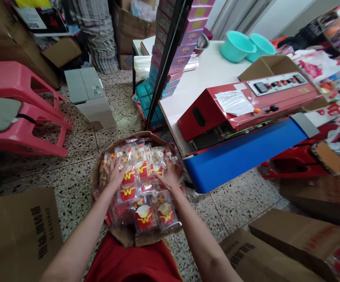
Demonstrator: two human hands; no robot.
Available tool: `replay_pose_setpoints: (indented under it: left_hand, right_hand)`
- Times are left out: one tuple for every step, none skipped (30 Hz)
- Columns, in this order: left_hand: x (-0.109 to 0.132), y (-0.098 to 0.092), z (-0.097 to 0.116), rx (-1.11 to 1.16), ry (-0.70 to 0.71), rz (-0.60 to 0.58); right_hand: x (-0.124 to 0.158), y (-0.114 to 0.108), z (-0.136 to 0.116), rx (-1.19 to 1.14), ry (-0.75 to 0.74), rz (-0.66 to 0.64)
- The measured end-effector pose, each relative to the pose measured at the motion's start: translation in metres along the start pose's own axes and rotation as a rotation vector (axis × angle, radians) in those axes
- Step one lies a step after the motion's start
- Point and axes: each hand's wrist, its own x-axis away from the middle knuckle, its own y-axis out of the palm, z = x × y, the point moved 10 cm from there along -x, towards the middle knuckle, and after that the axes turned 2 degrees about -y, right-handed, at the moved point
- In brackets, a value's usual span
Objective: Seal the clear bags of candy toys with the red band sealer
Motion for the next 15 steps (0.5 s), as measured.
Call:
replay_pose_setpoints:
  left_hand:
    - [0.002, 0.001, 0.0, -0.001, 0.0, -0.025]
    - [0.004, 0.002, 0.0, -0.002, -0.006, -0.048]
    - [0.005, 0.003, 0.0, -0.005, -0.015, -0.064]
    - [0.006, 0.006, 0.001, -0.008, -0.026, -0.074]
    - [0.005, 0.008, 0.002, -0.012, -0.036, -0.076]
    - [0.003, 0.011, 0.002, -0.016, -0.047, -0.071]
    - [-0.001, 0.015, 0.003, -0.021, -0.06, -0.06]
    - [-0.006, 0.019, 0.003, -0.029, -0.074, -0.049]
    - [-0.012, 0.024, 0.002, -0.038, -0.094, -0.037]
    - [-0.019, 0.028, 0.002, -0.046, -0.118, -0.029]
    - [-0.026, 0.033, 0.002, -0.052, -0.141, -0.023]
    - [-0.033, 0.037, 0.004, -0.057, -0.16, -0.021]
    - [-0.039, 0.041, 0.006, -0.059, -0.172, -0.021]
    - [-0.044, 0.043, 0.009, -0.059, -0.18, -0.022]
    - [-0.048, 0.043, 0.011, -0.057, -0.185, -0.022]
  right_hand:
    - [-0.002, 0.006, 0.0, -0.001, 0.009, -0.042]
    - [-0.004, 0.013, 0.001, -0.001, 0.017, -0.079]
    - [-0.007, 0.021, 0.002, 0.001, 0.026, -0.11]
    - [-0.01, 0.028, 0.004, 0.005, 0.037, -0.131]
    - [-0.015, 0.036, 0.006, 0.013, 0.048, -0.142]
    - [-0.019, 0.043, 0.008, 0.022, 0.056, -0.142]
    - [-0.025, 0.052, 0.01, 0.031, 0.06, -0.138]
    - [-0.031, 0.06, 0.013, 0.038, 0.062, -0.133]
    - [-0.038, 0.069, 0.017, 0.043, 0.065, -0.129]
    - [-0.045, 0.079, 0.022, 0.045, 0.073, -0.128]
    - [-0.053, 0.088, 0.028, 0.042, 0.091, -0.133]
    - [-0.06, 0.097, 0.035, 0.036, 0.112, -0.143]
    - [-0.066, 0.104, 0.041, 0.028, 0.133, -0.156]
    - [-0.073, 0.11, 0.046, 0.016, 0.149, -0.169]
    - [-0.078, 0.115, 0.05, 0.003, 0.161, -0.183]
